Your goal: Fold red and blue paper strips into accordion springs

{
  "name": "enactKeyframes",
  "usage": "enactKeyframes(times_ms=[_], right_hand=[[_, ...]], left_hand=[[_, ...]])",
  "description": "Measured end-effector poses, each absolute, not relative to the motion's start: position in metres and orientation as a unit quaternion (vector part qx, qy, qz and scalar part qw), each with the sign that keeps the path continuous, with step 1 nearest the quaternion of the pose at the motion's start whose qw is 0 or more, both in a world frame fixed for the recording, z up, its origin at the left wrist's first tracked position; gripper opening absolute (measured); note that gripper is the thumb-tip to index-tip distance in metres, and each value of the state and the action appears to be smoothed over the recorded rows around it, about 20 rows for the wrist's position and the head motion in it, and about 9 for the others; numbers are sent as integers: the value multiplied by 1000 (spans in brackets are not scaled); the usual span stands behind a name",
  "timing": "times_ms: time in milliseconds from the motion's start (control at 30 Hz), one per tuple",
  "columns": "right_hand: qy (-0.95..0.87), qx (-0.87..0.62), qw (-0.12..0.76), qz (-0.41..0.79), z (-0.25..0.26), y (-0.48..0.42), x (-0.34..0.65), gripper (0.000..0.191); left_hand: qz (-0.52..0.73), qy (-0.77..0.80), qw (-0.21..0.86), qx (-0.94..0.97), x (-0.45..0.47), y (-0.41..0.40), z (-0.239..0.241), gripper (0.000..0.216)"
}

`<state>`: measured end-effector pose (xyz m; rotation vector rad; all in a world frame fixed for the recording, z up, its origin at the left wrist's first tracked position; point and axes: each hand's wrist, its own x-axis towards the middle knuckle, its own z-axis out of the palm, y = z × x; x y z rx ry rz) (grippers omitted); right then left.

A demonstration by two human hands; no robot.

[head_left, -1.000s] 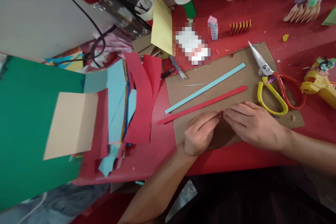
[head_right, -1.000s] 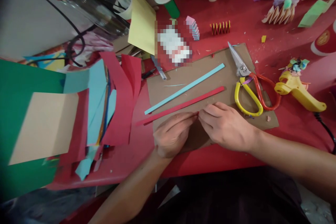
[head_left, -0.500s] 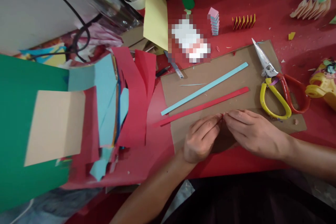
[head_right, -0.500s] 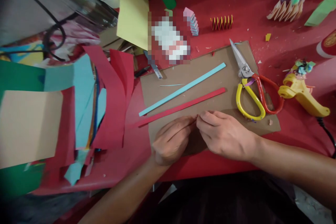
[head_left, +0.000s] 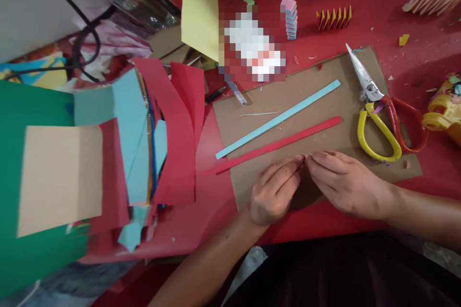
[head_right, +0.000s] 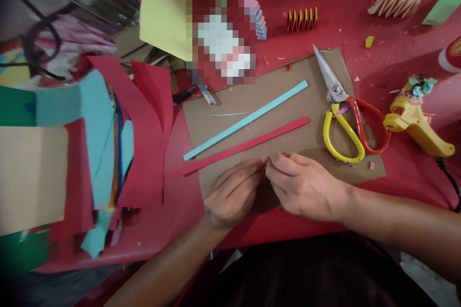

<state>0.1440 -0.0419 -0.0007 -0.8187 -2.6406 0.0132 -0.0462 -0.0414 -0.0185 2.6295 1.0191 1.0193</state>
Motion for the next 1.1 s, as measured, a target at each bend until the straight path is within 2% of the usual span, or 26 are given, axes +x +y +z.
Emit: enactKeyframes(times_ms=[167, 433, 633, 733, 900, 1100], right_hand=[[-931, -296, 205, 55, -2, -38, 145, 40], [-930, -291, 210, 85, -6, -37, 147, 35], [-858, -361, 349, 104, -7, -26, 155, 31], [-820, -424, 374, 88, -5, -21, 162, 31], [-802, -453, 386, 41, -4, -19, 169, 29], [-806, -481, 335, 87, -3, -19, 174, 34]], left_hand=[[345, 339, 74, 872, -45, -41, -20, 20], [367, 323, 67, 869, -44, -38, -22, 18], [373, 341, 93, 858, -44, -34, -21, 14], [371, 348, 107, 854, -44, -35, -21, 13], [353, 380, 131, 845, -45, -35, -22, 16], [340, 388, 194, 835, -48, -35, -24, 20]])
